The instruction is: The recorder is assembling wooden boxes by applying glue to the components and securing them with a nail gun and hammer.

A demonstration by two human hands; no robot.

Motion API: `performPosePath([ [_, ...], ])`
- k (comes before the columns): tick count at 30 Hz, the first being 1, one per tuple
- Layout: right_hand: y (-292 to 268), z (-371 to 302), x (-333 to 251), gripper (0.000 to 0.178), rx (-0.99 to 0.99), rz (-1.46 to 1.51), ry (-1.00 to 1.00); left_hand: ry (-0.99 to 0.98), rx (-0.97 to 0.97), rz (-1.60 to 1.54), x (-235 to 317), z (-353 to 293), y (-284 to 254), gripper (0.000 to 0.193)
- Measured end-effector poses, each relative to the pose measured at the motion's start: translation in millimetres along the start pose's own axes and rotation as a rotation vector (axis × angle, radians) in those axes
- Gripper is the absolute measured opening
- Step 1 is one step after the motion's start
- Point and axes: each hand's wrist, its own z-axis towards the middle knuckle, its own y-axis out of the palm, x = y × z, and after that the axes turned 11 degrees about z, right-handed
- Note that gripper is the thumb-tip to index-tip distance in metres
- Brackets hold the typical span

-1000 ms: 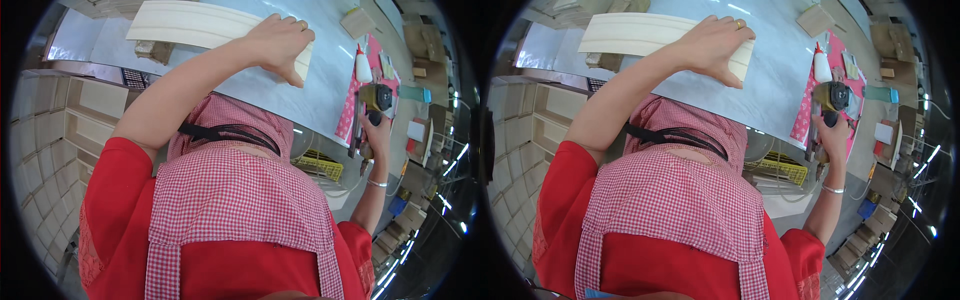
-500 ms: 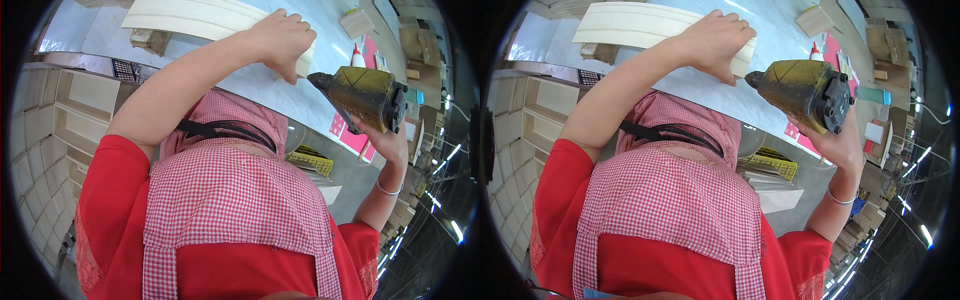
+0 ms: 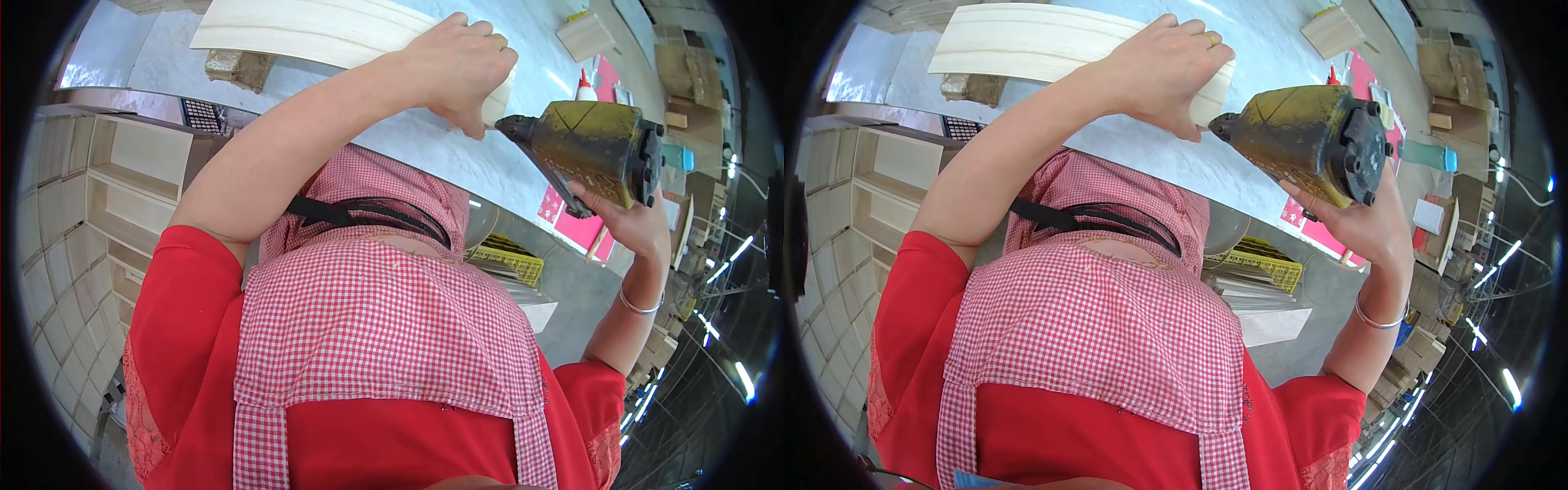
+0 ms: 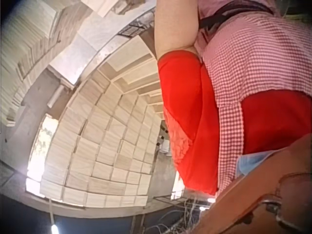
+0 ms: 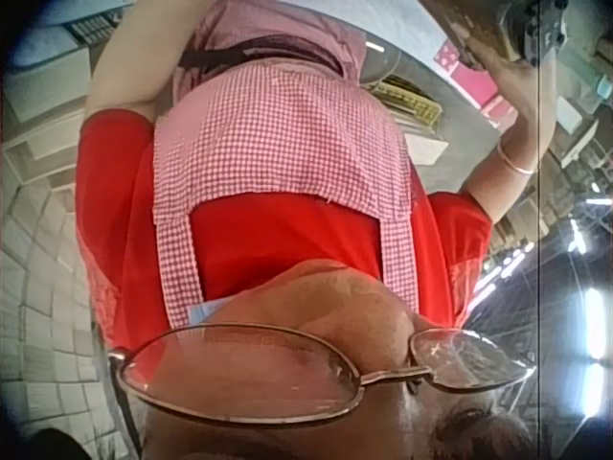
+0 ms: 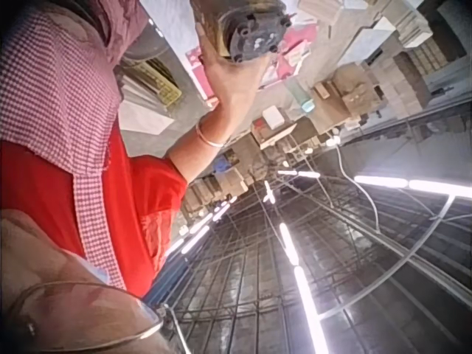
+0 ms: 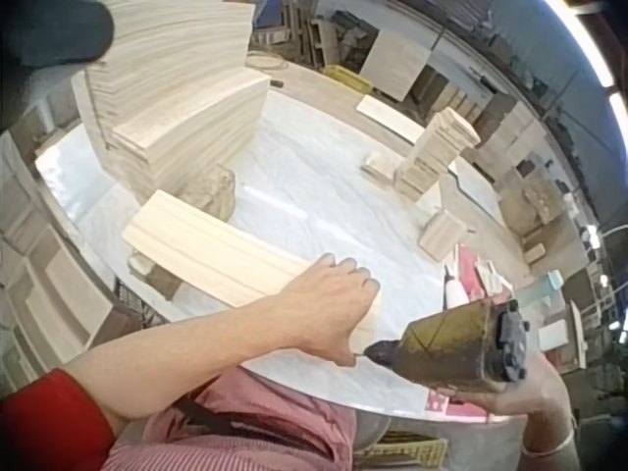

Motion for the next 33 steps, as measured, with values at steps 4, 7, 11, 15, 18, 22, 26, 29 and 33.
performPosePath([
  [4, -6.0, 3.8, -4.8, 0.039, -0.044, -0.002, -0.025, -0.004, 0.064, 0.033, -1.4, -5.5, 3.0, 0.080],
  [7, -9.2, 12.3, -3.3, 0.038, 0.014, 0.009, -0.033, -0.107, 0.104, 0.065, 1.5, -12.9, 3.9, 0.080],
  [11, -11.2, 26.7, 1.0, 0.037, 0.150, 0.045, -0.025, -0.098, 0.088, 0.007, 0.2, -11.6, 0.2, 0.080],
  [15, -13.3, 41.2, 2.0, 0.037, 0.150, 0.121, -0.008, -0.105, 0.083, -0.009, -0.3, -12.4, 1.4, 0.080],
  [18, -14.4, 46.5, 4.4, 0.037, 0.132, 0.123, -0.019, -0.107, 0.091, -0.005, 0.3, -12.6, 1.9, 0.080],
  [22, -16.9, 51.3, 8.1, 0.037, 0.117, 0.089, 0.028, -0.110, 0.081, -0.006, 1.1, -13.1, 0.4, 0.080],
  [26, -22.1, 55.2, 7.6, 0.037, 0.049, 0.037, -0.003, -0.112, 0.046, -0.026, 1.0, -12.6, -3.8, 0.080],
  [29, -23.8, 62.0, 17.3, 0.037, 0.071, 0.112, 0.013, -0.105, 0.031, -0.034, 0.0, -12.3, -4.7, 0.082],
  [33, -16.5, 54.0, 32.7, 0.038, 0.205, 0.272, -0.022, -0.061, 0.070, -0.038, -6.0, -10.7, -2.5, 0.081],
])
